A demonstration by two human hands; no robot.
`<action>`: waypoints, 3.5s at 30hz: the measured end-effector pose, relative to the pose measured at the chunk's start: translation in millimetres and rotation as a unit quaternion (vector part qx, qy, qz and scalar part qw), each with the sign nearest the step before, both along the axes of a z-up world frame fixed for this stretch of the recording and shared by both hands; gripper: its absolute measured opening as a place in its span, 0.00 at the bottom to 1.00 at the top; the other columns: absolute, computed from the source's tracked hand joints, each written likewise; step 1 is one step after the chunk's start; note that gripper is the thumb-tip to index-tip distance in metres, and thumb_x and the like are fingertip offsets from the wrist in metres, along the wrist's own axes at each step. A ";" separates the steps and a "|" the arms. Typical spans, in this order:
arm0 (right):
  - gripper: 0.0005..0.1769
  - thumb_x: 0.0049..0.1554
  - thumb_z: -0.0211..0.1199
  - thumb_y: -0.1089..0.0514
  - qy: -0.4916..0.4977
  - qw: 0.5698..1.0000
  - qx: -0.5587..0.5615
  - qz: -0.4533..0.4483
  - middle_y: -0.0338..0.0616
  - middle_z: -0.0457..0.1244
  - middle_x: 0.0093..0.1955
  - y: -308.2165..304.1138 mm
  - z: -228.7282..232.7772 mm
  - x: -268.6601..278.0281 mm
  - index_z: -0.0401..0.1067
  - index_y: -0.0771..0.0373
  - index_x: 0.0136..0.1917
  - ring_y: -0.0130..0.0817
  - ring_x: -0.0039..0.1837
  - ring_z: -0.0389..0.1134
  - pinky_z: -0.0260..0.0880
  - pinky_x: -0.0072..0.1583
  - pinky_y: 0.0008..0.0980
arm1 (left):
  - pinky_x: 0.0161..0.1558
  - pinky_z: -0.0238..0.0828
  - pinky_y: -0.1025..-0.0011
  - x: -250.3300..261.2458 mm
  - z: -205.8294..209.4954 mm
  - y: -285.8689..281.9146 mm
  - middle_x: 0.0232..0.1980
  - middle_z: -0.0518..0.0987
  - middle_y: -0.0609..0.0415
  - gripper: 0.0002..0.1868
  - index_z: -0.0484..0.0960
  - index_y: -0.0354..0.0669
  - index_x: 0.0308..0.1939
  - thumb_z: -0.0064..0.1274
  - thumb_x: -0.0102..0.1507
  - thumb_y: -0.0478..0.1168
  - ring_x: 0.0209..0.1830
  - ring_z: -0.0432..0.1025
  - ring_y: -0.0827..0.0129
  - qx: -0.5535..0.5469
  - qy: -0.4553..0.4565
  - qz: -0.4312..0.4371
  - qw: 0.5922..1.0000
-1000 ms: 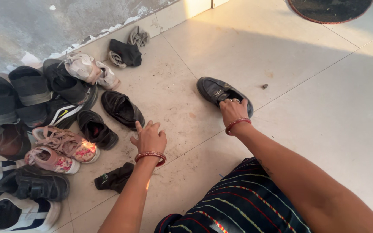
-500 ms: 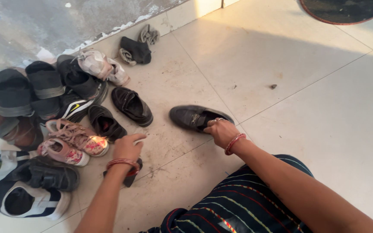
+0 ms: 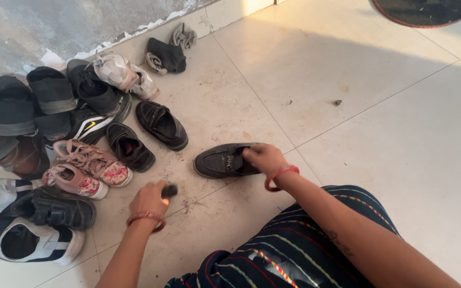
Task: The person sits on a tiled floor and wipes several pairs of shoes with a dark cloth. They handle sneakers and loafers one at a time, turning them over to wipe the soles and uppers, then place them back on the floor.
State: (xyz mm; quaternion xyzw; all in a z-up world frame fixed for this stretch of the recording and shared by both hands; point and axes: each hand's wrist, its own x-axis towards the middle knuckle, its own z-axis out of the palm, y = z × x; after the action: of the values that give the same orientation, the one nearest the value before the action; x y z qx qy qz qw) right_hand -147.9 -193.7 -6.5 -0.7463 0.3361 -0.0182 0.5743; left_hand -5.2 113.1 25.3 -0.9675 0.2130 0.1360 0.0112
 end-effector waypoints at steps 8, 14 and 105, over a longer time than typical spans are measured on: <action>0.47 0.61 0.59 0.43 -0.052 0.832 0.528 -0.161 0.65 0.45 0.81 3.9 -32.4 25.1 0.44 0.74 0.80 0.58 0.80 0.48 0.49 0.78 0.53 | 0.52 0.72 0.57 -10.5 -10.1 -98.8 0.51 0.79 0.47 0.21 0.84 0.48 0.54 0.63 0.56 0.40 0.51 0.74 0.50 -0.348 -0.074 -0.059 0.933; 0.49 0.57 0.57 0.35 -0.103 0.798 0.586 -0.096 0.55 0.49 0.82 16.6 -31.2 24.4 0.49 0.68 0.79 0.51 0.80 0.51 0.46 0.77 0.55 | 0.54 0.71 0.56 -23.9 -34.3 -142.7 0.52 0.76 0.44 0.20 0.85 0.47 0.52 0.66 0.55 0.41 0.53 0.72 0.49 -0.296 -0.064 0.069 0.950; 0.11 0.59 0.57 0.56 0.006 0.699 -0.568 0.435 0.42 0.71 0.44 87.1 29.1 13.8 0.78 0.56 0.39 0.40 0.58 0.70 0.55 0.67 0.59 | 0.47 0.76 0.66 -22.1 26.3 -65.3 0.43 0.82 0.49 0.12 0.88 0.48 0.40 0.60 0.54 0.32 0.42 0.79 0.61 -0.452 0.011 0.091 0.887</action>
State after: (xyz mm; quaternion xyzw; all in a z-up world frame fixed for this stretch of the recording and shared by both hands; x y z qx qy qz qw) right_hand -134.2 -106.7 22.6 -0.9939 -0.0967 0.0510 -0.0164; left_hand -27.3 47.8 51.6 -0.8813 0.1628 0.0362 -0.4422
